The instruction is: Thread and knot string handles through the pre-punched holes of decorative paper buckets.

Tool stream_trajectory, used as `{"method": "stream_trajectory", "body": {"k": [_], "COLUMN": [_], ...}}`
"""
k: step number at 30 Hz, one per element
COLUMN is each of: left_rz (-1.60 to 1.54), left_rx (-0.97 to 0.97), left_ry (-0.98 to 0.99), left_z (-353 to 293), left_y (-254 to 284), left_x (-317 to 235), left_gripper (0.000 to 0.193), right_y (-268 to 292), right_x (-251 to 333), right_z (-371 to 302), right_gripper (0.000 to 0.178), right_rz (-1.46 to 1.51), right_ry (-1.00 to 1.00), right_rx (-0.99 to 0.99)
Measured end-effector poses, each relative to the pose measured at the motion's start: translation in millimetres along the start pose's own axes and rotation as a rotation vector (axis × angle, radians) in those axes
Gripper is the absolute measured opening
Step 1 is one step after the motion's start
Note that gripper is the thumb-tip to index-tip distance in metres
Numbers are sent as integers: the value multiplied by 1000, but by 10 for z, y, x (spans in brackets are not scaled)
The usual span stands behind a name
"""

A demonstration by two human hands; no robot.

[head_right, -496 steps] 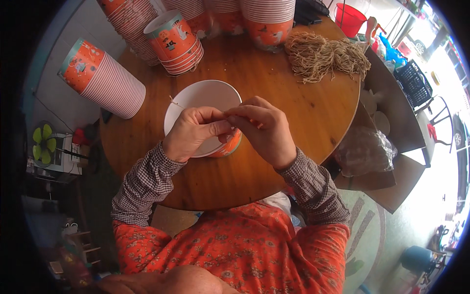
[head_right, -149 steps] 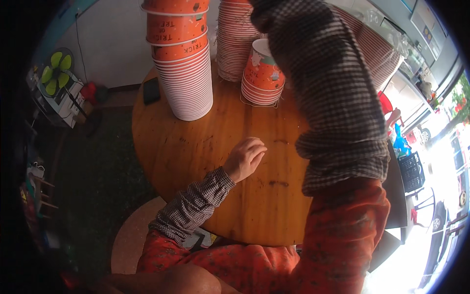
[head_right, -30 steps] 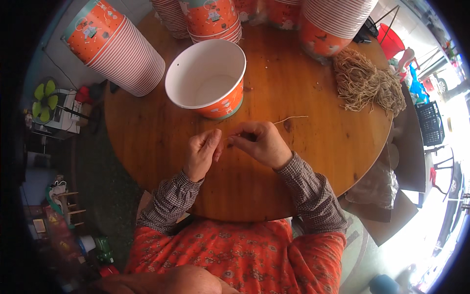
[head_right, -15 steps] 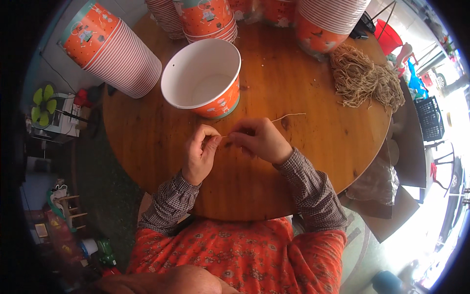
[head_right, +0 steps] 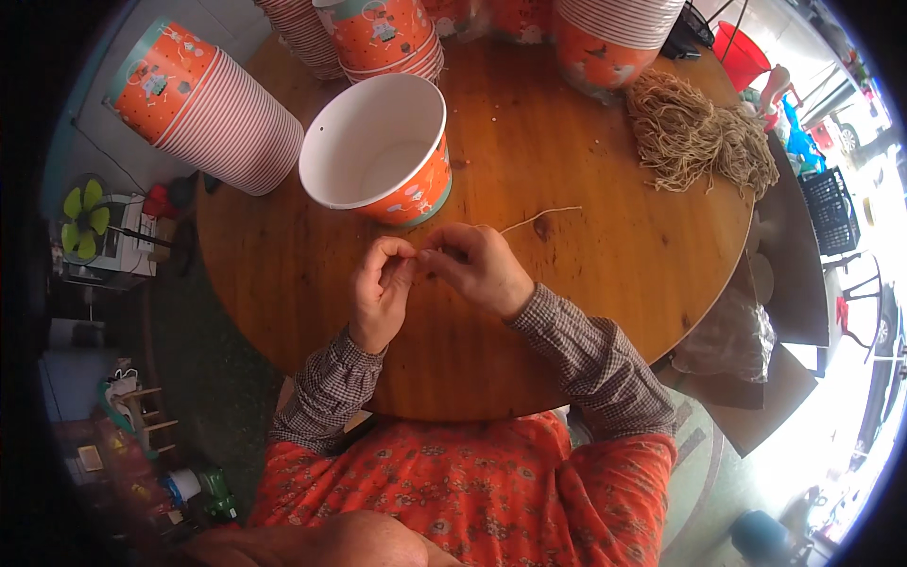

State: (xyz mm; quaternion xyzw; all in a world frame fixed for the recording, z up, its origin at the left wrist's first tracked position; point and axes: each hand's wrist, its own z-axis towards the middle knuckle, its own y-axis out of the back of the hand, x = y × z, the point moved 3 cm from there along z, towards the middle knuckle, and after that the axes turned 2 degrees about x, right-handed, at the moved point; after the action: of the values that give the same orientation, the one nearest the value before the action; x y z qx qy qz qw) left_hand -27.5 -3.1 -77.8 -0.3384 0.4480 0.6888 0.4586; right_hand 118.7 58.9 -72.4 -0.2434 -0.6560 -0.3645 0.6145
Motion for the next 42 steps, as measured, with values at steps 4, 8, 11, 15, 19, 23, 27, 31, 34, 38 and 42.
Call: {"method": "stream_trajectory", "body": {"k": [4,8,11,15,19,23,27,31,34,38,42], "left_rz": [-408,-431,-329,-160,-84,-64,-6,-3,18,64,180], "left_rx": [19,49,57,57,53,5,14,-3,-11,-17,-24], "left_ry": [321,396,323,237,213,114,76,72,46,-6,-80], "left_z": [-23,-46,-14,-3,0,-17,-3,-14,-4,-14,17], "left_y": [25,-13,-2,17,17,37,41,28,31,51,54], "left_x": [94,106,53,26,-5,40,25,69,59,92,42], "left_gripper": [29,48,40,26,21,17,14,11,9,7,5], "right_y": [-18,-51,-65,-74,-5,66,98,83,72,53,71], "right_x": [-33,-110,-133,-131,-73,45,85,41,47,43,18], "right_z": [-2,10,8,15,18,11,1,-5,-12,-16,-8], "right_gripper": [12,12,12,12,11,12,10,9,9,12,13], "right_rz": [336,417,370,352,122,17,28,27,28,30,35], "right_ry": [6,33,30,53,-9,25,25,22,24,22,13], "right_rx": [22,79,108,74,81,26,18,15,4,-14,-5]}}
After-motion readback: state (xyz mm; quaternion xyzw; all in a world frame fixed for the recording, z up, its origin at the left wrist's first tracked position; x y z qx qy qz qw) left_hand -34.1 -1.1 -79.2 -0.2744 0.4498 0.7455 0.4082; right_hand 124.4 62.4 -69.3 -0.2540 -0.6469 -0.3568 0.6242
